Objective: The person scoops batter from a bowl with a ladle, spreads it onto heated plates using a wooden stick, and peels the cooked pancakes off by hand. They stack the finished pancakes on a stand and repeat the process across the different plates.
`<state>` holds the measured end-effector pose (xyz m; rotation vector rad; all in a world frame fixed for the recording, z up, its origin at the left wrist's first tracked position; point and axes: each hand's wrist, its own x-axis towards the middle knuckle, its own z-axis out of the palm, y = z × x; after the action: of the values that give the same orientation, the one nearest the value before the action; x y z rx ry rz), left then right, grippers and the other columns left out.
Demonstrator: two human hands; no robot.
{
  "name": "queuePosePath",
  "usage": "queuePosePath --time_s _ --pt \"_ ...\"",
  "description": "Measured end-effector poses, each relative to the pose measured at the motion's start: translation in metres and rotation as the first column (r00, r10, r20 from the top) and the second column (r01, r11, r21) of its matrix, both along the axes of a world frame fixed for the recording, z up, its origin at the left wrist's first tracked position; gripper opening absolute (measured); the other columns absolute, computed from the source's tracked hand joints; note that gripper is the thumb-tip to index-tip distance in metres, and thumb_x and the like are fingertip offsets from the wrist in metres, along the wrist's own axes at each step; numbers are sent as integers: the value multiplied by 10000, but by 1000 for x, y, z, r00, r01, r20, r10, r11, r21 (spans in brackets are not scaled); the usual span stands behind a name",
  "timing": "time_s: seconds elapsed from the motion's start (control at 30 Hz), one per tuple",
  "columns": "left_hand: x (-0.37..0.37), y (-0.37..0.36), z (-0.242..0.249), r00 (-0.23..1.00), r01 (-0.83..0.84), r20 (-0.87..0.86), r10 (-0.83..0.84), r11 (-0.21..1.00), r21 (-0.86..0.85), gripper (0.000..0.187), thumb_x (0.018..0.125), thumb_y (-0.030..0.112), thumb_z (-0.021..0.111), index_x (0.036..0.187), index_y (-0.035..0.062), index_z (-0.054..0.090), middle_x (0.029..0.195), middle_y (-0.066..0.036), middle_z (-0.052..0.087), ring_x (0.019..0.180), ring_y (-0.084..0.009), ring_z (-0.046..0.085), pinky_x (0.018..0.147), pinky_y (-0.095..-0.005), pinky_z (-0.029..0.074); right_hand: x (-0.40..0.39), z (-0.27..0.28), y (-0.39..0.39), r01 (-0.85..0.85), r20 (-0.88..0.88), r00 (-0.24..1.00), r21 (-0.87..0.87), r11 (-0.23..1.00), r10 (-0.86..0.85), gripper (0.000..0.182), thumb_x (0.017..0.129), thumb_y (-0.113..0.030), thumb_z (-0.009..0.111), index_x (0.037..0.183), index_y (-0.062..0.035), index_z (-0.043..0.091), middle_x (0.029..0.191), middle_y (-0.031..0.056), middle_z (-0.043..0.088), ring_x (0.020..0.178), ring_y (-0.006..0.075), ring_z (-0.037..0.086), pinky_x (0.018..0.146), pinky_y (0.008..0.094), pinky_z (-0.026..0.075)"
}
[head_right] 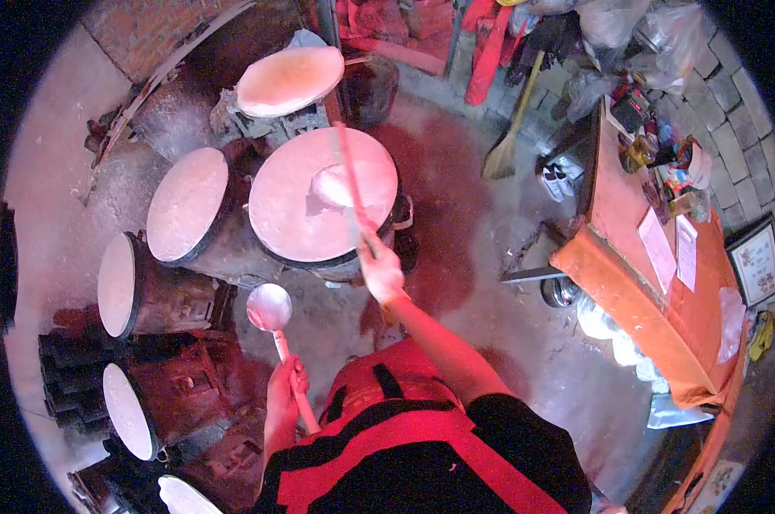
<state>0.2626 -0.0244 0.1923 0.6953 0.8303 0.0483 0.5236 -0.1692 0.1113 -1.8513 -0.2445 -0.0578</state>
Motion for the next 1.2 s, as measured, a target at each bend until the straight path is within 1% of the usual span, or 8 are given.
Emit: queuePosePath --time_s 0.13,0.23,0.53,0.67,0.87,1.0,1.13,1.2 --pt "2 -7 2 1000 -22 -6 22 998 -51 184 967 166 484 1084 24 478 778 -14 475 600 -86 441 435 -203 350 72 8 1 -287 -115 950 55 956 292 379 936 -258 523 1263 -69 549 1177 153 626 1161 212 558 979 287 393" --pt "3 -16 4 999 -51 -8 51 997 -60 193 968 170 484 1093 23 476 766 -11 467 596 -84 437 431 -201 344 88 39 -34 -123 -157 982 -115 986 104 380 928 -244 537 1257 -55 553 1193 145 621 1157 197 560 979 296 400" --pt "13 -62 9 980 -189 -68 185 980 -55 206 969 180 490 1102 24 466 759 -6 459 587 -80 433 432 -193 350 77 29 -103 -708 -96 705 -127 694 702 398 943 -262 531 1297 -81 524 1261 104 587 1183 172 533 984 303 406" --pt "26 -81 20 987 -148 -70 147 989 -10 217 972 197 487 1104 27 460 758 -3 456 584 -78 432 433 -196 356 144 26 -80 -578 -289 777 26 816 560 392 938 -226 544 1293 -60 526 1289 82 571 1177 147 516 994 300 399" --pt "76 -62 35 994 -47 -91 62 986 161 194 960 193 496 1069 33 482 729 12 446 570 -75 428 436 -208 358 115 53 -159 -841 -283 537 -102 532 794 422 943 -245 548 1320 -63 495 1281 80 577 1157 123 513 991 280 388" --pt "131 -30 23 994 67 -100 -40 956 287 120 940 158 517 958 47 477 715 8 451 557 -91 444 440 -237 374 63 55 -230 -682 -379 697 -88 726 609 429 934 -277 563 1303 -64 514 1289 67 574 1169 126 513 976 269 387" --pt "175 -32 -12 995 42 -101 -19 971 234 93 929 103 496 889 45 435 744 -40 460 559 -133 459 437 -286 403 10 29 -202 -314 -389 886 -103 944 252 442 923 -299 576 1295 -66 528 1291 82 570 1184 156 522 978 268 385" --pt "189 -46 -20 993 -2 -112 27 974 224 76 920 78 480 895 33 424 750 -58 449 563 -150 458 435 -303 406 -11 16 -183 -382 -341 871 -19 924 353 437 924 -287 576 1302 -73 526 1243 68 602 1139 112 518 955 257 391"
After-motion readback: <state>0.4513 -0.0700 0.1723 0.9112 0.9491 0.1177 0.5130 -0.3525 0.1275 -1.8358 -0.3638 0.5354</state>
